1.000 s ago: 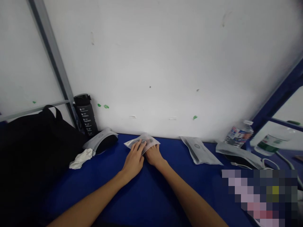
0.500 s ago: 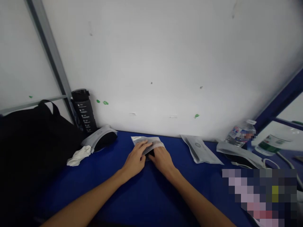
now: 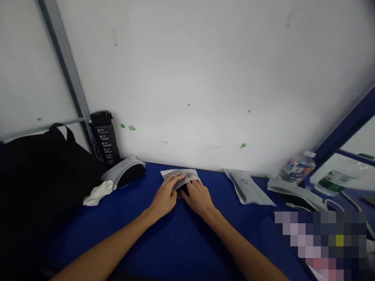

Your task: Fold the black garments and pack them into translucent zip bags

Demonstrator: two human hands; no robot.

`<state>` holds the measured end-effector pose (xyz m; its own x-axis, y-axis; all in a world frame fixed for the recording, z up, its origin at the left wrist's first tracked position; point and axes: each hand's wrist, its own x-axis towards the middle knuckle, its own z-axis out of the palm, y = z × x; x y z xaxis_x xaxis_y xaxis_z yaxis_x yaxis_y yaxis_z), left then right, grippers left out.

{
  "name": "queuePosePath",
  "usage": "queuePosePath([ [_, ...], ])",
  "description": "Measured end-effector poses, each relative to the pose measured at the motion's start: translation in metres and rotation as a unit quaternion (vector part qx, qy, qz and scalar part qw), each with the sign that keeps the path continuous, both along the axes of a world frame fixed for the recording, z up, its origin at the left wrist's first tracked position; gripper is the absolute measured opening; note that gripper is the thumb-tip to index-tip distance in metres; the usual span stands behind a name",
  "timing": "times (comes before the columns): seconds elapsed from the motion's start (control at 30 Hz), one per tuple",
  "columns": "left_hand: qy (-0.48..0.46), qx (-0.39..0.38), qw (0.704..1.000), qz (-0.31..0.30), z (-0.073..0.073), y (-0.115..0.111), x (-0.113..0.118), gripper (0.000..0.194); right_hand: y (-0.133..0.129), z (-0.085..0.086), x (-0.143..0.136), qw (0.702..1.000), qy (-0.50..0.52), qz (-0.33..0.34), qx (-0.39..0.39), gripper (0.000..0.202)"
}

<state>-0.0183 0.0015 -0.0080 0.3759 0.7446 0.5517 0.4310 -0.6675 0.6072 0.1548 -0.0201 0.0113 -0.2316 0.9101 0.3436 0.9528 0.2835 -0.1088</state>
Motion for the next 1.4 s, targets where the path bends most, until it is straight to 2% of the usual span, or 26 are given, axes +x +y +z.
queuePosePath([
  [0.1,-0.016,0.009,0.999,0.029,-0.004,0.006,-0.005,0.081,-0.002,0.002,0.006,0.994,0.076,0.073,0.018,0.065],
  [0.23,-0.055,0.01,0.997,0.047,-0.004,0.015,-0.011,0.077,0.006,-0.002,0.014,0.98,0.142,0.137,0.035,0.042],
  [0.37,-0.075,0.005,0.996,0.052,-0.002,0.018,-0.011,0.075,0.013,-0.006,0.021,0.974,0.132,0.138,0.122,0.021],
  [0.5,-0.086,-0.005,0.995,0.058,-0.001,0.017,-0.01,0.074,0.014,0.002,0.025,0.968,0.133,0.105,0.182,0.024],
  [0.63,-0.079,-0.007,0.995,0.061,-0.003,0.017,-0.011,0.076,0.02,-0.001,0.032,0.955,0.234,0.116,0.144,0.036],
  [0.77,-0.078,0.003,0.995,0.065,-0.007,0.016,-0.01,0.079,0.025,-0.017,0.041,0.957,0.285,0.032,0.056,0.048],
  [0.83,-0.082,0.005,0.995,0.062,-0.007,0.015,-0.009,0.079,0.021,-0.021,0.042,0.954,0.298,0.011,0.001,0.052],
  [0.9,-0.089,-0.002,0.994,0.061,-0.005,0.014,-0.008,0.077,0.015,-0.019,0.043,0.945,0.322,0.039,-0.04,0.055],
  [1.0,-0.104,-0.022,0.992,0.06,-0.001,0.012,-0.007,0.074,0.008,-0.011,0.043,0.928,0.358,0.088,-0.062,0.051],
  [1.13,-0.137,-0.057,0.987,0.055,0.002,0.013,-0.006,0.071,0.01,-0.009,0.049,0.927,0.364,0.067,-0.057,0.05],
  [1.2,-0.159,-0.073,0.983,0.058,0.003,0.013,-0.006,0.071,0.015,-0.012,0.052,0.912,0.4,0.069,-0.054,0.046],
  [1.33,-0.181,-0.098,0.976,0.064,0.005,0.013,-0.005,0.067,0.023,-0.018,0.055,0.851,0.515,0.07,-0.073,0.045],
  [1.4,-0.182,-0.104,0.976,0.065,0.006,0.012,-0.005,0.066,0.025,-0.02,0.055,0.834,0.543,0.055,-0.079,0.047],
])
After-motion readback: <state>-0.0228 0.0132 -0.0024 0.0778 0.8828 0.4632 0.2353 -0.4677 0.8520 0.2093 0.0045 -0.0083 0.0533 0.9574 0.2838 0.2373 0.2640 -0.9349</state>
